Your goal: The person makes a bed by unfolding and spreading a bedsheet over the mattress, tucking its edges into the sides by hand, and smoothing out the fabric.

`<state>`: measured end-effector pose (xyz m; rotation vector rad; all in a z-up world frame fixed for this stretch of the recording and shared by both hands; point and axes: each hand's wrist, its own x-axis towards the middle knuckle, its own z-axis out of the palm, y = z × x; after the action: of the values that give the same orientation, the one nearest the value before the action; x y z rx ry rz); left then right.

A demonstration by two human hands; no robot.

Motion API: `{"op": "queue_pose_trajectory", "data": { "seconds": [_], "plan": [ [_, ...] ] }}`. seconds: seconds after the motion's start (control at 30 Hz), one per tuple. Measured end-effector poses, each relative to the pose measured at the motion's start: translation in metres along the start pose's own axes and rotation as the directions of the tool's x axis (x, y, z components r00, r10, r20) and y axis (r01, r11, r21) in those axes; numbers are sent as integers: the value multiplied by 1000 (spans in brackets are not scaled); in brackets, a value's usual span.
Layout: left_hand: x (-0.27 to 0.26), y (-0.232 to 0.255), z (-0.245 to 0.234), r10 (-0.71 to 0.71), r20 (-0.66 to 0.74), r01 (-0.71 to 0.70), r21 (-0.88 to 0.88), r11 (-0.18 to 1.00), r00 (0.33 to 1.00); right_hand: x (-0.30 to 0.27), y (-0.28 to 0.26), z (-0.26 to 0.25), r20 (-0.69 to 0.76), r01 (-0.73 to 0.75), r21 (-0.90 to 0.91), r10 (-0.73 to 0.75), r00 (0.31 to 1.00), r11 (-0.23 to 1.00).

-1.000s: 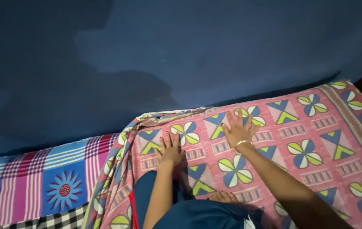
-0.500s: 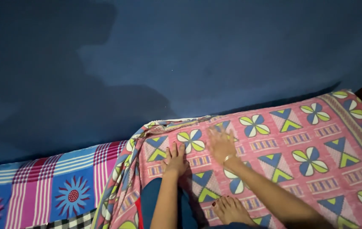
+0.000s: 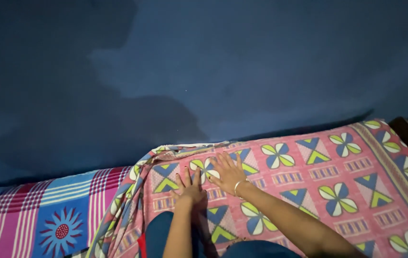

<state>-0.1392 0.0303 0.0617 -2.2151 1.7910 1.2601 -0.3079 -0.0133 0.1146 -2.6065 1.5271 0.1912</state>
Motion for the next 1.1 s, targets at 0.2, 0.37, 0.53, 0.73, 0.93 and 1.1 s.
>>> {"op": "queue_pose_trajectory", "data": {
  "seconds": [0.2, 0.37, 0.53, 0.73, 0.93, 1.1],
  "plan": [
    [9, 9, -8, -59, 54, 60, -2, 998, 997, 50, 3, -3, 4, -12, 73, 12, 1000, 997],
    [3, 13, -14, -73, 74, 73, 12, 997, 995, 69, 18, 11, -3, 68, 70, -68, 998, 995],
    [12, 11, -6, -85, 31, 84, 19, 996, 996, 64, 29, 50, -243, 179, 22, -168, 955, 984],
    [18, 9, -2, -72, 17, 73, -53, 996, 997, 12, -6, 73, -370, 66, -57, -83, 925, 996],
    [5, 13, -7, -56, -6, 55, -98, 994, 998, -5, -17, 67, -304, 18, -54, -33, 952, 998],
    [15, 10, 3, -38, -97, 23, -151, 988, 995, -2, -26, 50, -210, 9, -113, -33, 977, 994]
  ]
}}
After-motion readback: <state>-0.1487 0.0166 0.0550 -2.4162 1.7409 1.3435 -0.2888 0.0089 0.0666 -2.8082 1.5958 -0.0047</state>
